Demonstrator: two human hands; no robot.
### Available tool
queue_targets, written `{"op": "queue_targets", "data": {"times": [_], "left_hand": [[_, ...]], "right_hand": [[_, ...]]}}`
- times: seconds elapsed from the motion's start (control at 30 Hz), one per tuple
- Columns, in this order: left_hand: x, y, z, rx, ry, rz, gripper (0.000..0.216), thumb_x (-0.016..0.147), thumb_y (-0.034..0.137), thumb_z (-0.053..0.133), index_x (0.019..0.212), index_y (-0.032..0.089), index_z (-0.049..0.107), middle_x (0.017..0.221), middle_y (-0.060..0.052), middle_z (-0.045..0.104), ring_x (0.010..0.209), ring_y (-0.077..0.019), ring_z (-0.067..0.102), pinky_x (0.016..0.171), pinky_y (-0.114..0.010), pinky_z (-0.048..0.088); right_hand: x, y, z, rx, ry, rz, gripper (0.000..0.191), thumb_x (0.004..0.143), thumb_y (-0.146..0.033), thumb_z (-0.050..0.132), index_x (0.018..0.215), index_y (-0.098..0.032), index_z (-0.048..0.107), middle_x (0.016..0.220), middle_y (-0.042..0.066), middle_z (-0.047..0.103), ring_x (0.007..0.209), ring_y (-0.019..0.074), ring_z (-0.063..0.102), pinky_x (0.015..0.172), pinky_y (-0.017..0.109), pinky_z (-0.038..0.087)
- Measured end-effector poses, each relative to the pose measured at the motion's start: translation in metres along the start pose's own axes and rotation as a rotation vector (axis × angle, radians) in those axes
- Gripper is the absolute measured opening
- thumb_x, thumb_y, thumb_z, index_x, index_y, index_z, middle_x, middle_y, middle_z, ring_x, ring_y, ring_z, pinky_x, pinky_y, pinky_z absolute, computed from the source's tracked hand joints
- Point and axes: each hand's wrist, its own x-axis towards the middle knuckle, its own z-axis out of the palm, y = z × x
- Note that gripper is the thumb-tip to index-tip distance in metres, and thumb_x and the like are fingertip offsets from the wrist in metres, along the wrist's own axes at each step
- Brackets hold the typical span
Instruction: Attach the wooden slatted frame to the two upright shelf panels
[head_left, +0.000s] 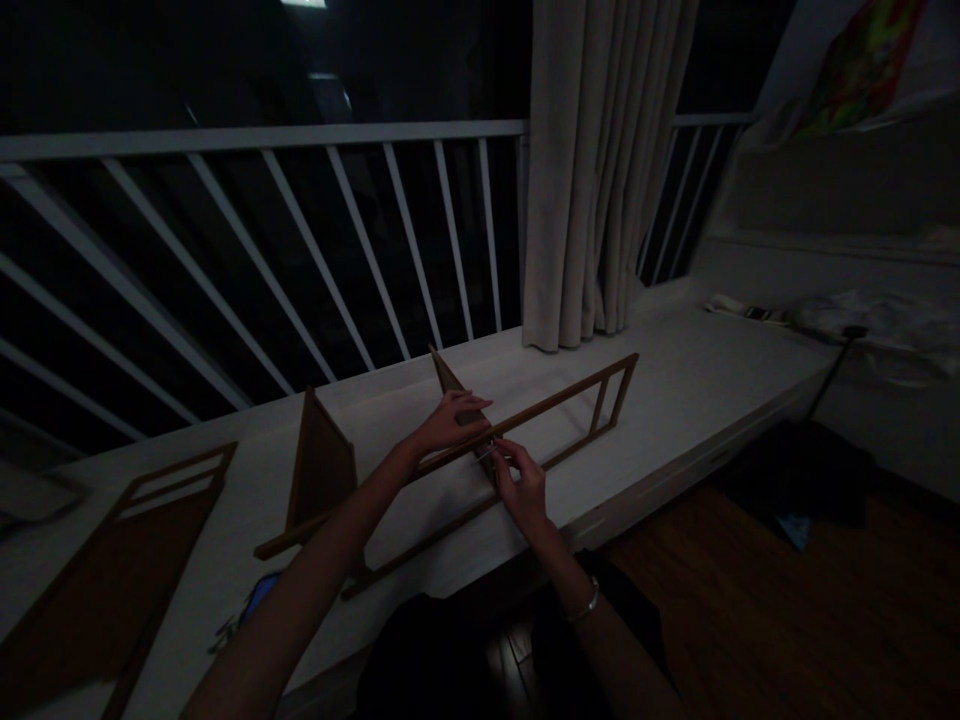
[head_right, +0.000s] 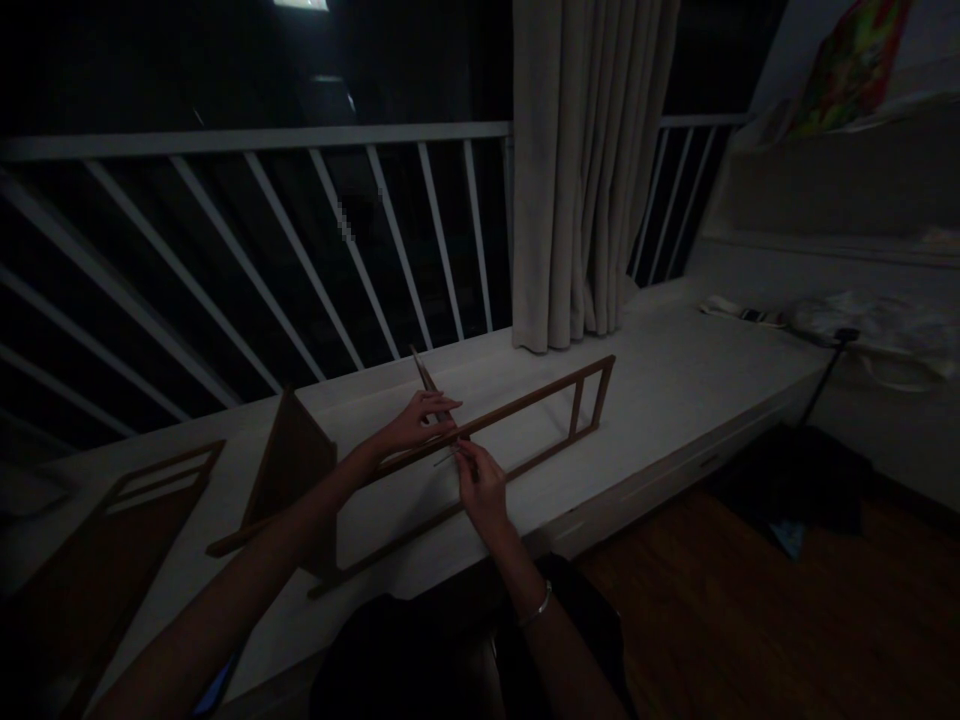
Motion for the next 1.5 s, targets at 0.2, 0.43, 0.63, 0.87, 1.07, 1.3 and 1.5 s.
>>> {"op": "queue_targets", "data": {"times": [0.2, 0.43, 0.63, 0.87, 1.07, 1.3, 1.5], "left_hand": [[-0.001, 0.003, 0.0, -0.018, 0.007, -0.015, 0.052, 0.065, 0.051, 0.055, 0.111, 0.027, 0.051, 0.112, -0.003, 0.05, 0.115, -0.0207, 0.03, 0.097, -0.038, 0.029], [0.001, -0.001, 0.001, -0.018, 0.014, -0.006, 0.052, 0.063, 0.051, 0.057, 0.11, 0.027, 0.052, 0.111, -0.004, 0.052, 0.114, -0.0203, 0.03, 0.097, -0.038, 0.028], [0.001, 0.001, 0.0, -0.014, 0.013, -0.005, 0.053, 0.063, 0.051, 0.057, 0.11, 0.027, 0.052, 0.11, -0.004, 0.051, 0.114, -0.0203, 0.031, 0.097, -0.036, 0.029], [0.0, 0.003, 0.0, -0.021, 0.019, -0.034, 0.054, 0.062, 0.052, 0.057, 0.109, 0.026, 0.053, 0.111, -0.005, 0.05, 0.114, -0.0209, 0.032, 0.095, -0.036, 0.031], [0.001, 0.002, 0.0, -0.02, 0.013, -0.015, 0.054, 0.061, 0.05, 0.059, 0.108, 0.025, 0.053, 0.11, -0.005, 0.052, 0.113, -0.0201, 0.033, 0.096, -0.037, 0.03], [0.0, 0.002, 0.0, -0.007, 0.034, -0.003, 0.052, 0.063, 0.05, 0.058, 0.109, 0.025, 0.053, 0.112, -0.005, 0.051, 0.113, -0.0192, 0.034, 0.095, -0.036, 0.03], [0.0, 0.006, -0.004, 0.069, 0.011, 0.011, 0.051, 0.064, 0.051, 0.056, 0.109, 0.028, 0.052, 0.11, -0.002, 0.054, 0.11, -0.0199, 0.035, 0.095, -0.039, 0.028]], "right_hand": [[0.004, -0.003, -0.002, -0.023, 0.059, -0.014, 0.017, 0.077, -0.026, 0.048, 0.088, -0.02, 0.06, 0.083, 0.005, 0.063, 0.077, 0.0148, 0.057, 0.072, 0.03, 0.047], [0.011, -0.011, 0.002, 0.115, 0.088, 0.141, 0.017, 0.075, -0.031, 0.05, 0.078, -0.017, 0.059, 0.075, 0.003, 0.059, 0.069, 0.0123, 0.054, 0.052, 0.022, 0.045], [0.014, -0.011, 0.003, 0.216, 0.087, 0.174, 0.016, 0.073, -0.032, 0.052, 0.073, -0.017, 0.058, 0.081, 0.005, 0.055, 0.076, 0.0136, 0.053, 0.047, 0.02, 0.044], [0.012, -0.007, 0.003, 0.305, 0.124, 0.312, 0.024, 0.071, -0.033, 0.054, 0.089, -0.018, 0.055, 0.077, 0.003, 0.058, 0.067, 0.0124, 0.057, 0.052, 0.023, 0.048], [0.01, -0.014, 0.009, 0.414, 0.189, 0.338, 0.028, 0.073, -0.031, 0.053, 0.097, -0.019, 0.046, 0.066, -0.001, 0.058, 0.058, 0.0115, 0.059, 0.05, 0.022, 0.048], [0.007, -0.008, 0.016, 0.3, 0.237, 0.274, 0.024, 0.075, -0.029, 0.05, 0.096, -0.019, 0.045, 0.069, 0.0, 0.056, 0.056, 0.01, 0.056, 0.049, 0.021, 0.047], [0.008, -0.012, 0.011, 0.049, 0.174, 0.048, 0.02, 0.078, -0.026, 0.044, 0.092, -0.018, 0.057, 0.084, 0.006, 0.059, 0.073, 0.0132, 0.055, 0.065, 0.027, 0.047]]}}
